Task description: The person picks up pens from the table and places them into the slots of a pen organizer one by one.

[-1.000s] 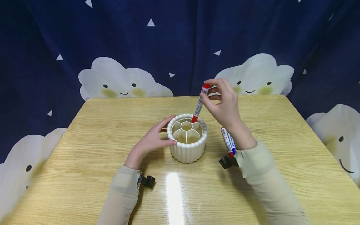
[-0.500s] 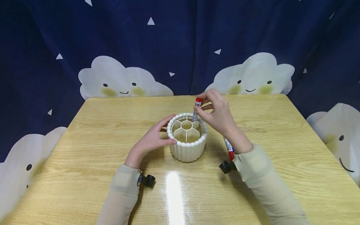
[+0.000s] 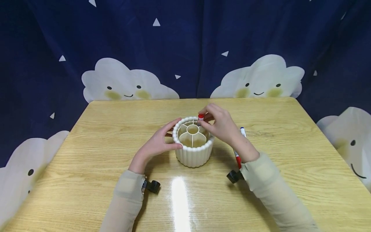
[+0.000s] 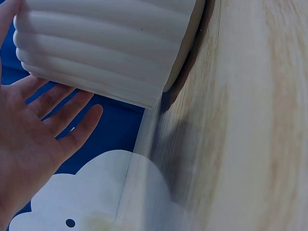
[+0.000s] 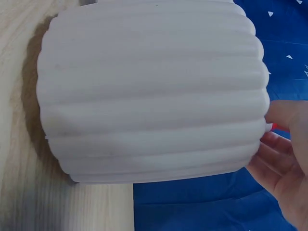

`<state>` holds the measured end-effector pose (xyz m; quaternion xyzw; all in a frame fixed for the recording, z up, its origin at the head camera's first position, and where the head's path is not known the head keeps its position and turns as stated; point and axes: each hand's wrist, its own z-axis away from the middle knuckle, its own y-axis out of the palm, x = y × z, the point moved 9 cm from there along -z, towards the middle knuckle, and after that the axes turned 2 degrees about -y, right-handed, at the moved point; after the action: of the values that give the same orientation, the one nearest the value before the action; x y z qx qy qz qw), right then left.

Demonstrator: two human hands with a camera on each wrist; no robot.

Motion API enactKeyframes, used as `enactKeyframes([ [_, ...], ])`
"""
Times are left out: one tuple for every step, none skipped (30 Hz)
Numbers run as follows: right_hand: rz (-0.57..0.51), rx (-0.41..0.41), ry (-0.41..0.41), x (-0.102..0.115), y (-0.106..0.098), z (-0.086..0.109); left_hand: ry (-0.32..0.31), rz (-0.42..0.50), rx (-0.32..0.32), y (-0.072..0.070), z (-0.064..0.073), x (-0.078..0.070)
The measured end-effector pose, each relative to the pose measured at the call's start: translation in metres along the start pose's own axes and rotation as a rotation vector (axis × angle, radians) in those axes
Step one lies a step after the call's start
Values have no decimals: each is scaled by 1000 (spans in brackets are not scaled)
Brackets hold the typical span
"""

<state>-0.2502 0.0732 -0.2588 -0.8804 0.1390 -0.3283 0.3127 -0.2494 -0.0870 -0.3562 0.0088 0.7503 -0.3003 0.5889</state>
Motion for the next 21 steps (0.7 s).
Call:
enactKeyframes([
  [3, 1, 4, -1, 1, 1, -2, -2, -1, 0, 0, 0],
  [3, 1, 6, -1, 1, 1, -4, -4, -1, 0, 0, 0],
  [6, 1, 7, -1, 1, 2, -6, -4, -1, 0, 1, 0],
  [6, 1, 9, -2, 1, 2, -7, -2, 0, 1, 0, 0],
  [8, 3, 9, -2, 0, 2, -7, 0, -1, 1, 0, 0],
  [11, 4, 10, -3, -1, 3, -7, 1, 0, 1, 0, 0],
  [16, 8, 13, -3, -1, 3, -7, 3, 0, 1, 0, 0],
  [17, 9, 17, -4, -2, 3, -8, 4, -1, 1, 0, 1],
  [21, 11, 23, -5, -4, 4, -7, 4, -2, 1, 0, 1],
  [26, 12, 31, -6, -6, 5, -6, 3, -3, 1, 0, 1],
  [32, 12, 43, -8, -8, 6, -6, 2, -3, 1, 0, 2],
  [39, 13, 58, -11, -11, 7, -7, 0, -3, 1, 0, 2],
  [48, 15, 75, -14, -14, 8, -9, 0, -2, 1, 0, 2],
  [59, 18, 92, -17, -17, 10, -12, 1, -1, 1, 0, 2],
  [70, 22, 109, -20, -20, 11, -15, 1, 0, 1, 0, 2],
  [81, 24, 125, -24, -23, 13, -18, 2, 2, 1, 0, 2],
  [93, 27, 142, -28, -26, 15, -23, 5, 4, 2, 0, 2],
  [105, 29, 157, -33, -29, 17, -27, 5, 6, 2, 0, 2],
  [119, 30, 170, -37, -33, 20, -31, 7, 8, 2, 0, 2],
  [135, 32, 185, -42, -35, 22, -34, 9, 10, 2, 0, 1],
  [150, 37, 201, -47, -38, 25, -35, 10, 12, 2, 0, 0],
])
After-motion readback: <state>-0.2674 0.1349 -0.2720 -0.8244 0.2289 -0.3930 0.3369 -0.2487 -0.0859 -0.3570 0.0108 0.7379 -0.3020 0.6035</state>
